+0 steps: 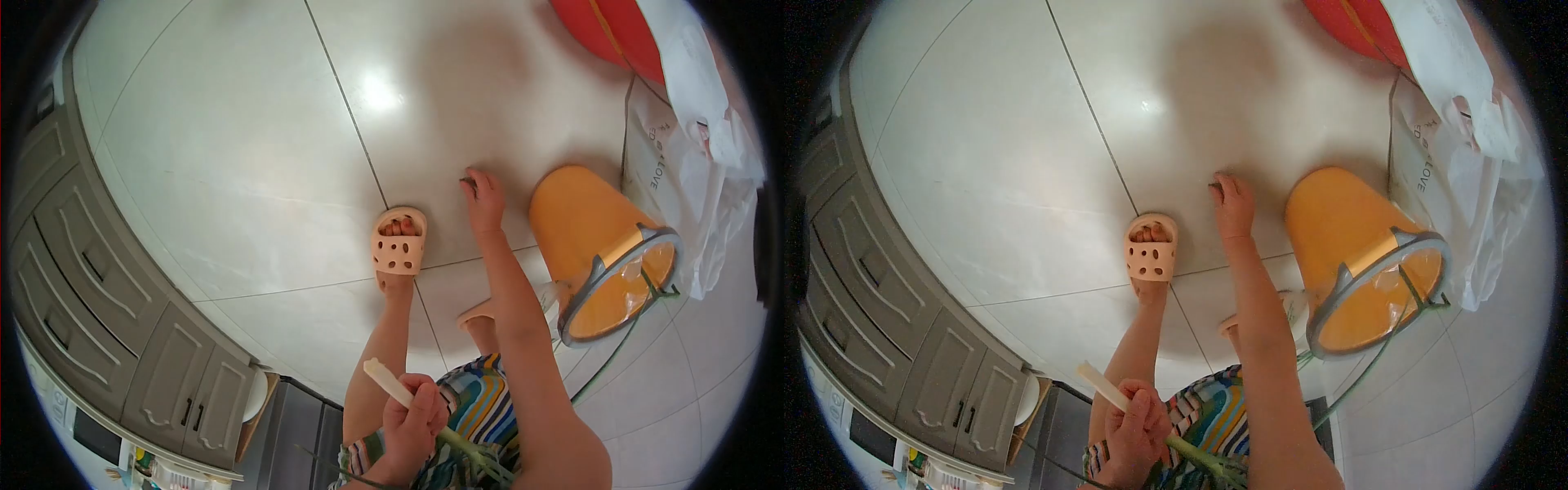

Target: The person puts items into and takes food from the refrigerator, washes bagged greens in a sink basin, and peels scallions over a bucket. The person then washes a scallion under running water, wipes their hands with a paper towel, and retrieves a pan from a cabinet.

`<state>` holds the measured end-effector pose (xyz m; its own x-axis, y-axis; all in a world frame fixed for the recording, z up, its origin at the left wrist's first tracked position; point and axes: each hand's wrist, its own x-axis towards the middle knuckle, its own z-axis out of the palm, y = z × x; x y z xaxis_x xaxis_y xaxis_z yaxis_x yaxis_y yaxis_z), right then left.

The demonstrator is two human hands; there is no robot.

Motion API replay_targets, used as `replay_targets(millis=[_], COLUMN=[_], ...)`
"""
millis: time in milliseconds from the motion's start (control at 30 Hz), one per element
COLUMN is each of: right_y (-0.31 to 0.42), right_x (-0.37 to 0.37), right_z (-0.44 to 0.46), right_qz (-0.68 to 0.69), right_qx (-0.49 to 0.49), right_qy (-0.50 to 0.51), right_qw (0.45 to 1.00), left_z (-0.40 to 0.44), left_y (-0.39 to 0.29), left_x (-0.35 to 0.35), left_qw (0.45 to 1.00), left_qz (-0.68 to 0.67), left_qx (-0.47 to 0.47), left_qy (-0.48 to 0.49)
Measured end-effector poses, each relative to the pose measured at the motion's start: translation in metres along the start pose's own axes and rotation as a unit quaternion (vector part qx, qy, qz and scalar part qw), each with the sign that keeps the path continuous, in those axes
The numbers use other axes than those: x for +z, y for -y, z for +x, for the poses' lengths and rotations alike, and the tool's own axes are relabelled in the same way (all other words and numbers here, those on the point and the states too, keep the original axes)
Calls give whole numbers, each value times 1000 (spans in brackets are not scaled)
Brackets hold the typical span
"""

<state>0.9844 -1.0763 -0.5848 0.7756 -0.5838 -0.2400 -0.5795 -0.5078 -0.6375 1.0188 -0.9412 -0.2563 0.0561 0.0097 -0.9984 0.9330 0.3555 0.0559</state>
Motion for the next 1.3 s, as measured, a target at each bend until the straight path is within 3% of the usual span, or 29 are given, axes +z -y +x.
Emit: replay_targets(millis=[33,100,200,267,333,367,500,533,600,700,733,800,900,967,1100,1167,1300], right_y=[1,4,-4,1,27,60,147,145,120,44,25,-21,-70,-79,-117,-127,-140], right_x=[0,-3,1,5,-6,-31,-178,-213,-260,-280,-283,-252,-199,-184,-149,-146,-128], right_z=[2,6,4,-3,-19,-25,-48,-53,-57,-50,-42,-39,-39,-33,-33,-37,-38], right_qz=[1,-62,-85,-30,59,131,287,314,278,166,146,296,280,134,166,102,139], right_qx=[0,-96,-90,10,36,58,77,64,84,253,304,379,367,286,286,226,239], right_qy=[-1,0,21,40,51,76,140,136,32,-27,-25,-82,-63,-41,-23,14,25], right_qw=[1000,993,992,999,996,987,944,938,956,953,941,873,885,948,943,969,961], left_z=[0,1,2,6,9,9,10,9,7,4,4,10,16,18,19,15,17], left_y=[0,0,2,5,3,4,14,18,28,49,57,74,97,100,104,106,108], left_x=[0,1,3,6,15,18,18,21,32,50,53,54,49,48,48,51,53], left_qw=[1000,1000,999,999,996,992,997,996,994,987,986,975,973,969,969,967,966], left_qz=[1,3,33,36,61,82,70,79,104,155,165,212,213,232,235,243,242], left_qx=[2,6,17,6,8,14,32,41,41,32,31,14,6,4,6,1,-8], left_qy=[7,15,8,-38,-60,-94,-22,-9,1,20,17,64,88,86,79,82,89])
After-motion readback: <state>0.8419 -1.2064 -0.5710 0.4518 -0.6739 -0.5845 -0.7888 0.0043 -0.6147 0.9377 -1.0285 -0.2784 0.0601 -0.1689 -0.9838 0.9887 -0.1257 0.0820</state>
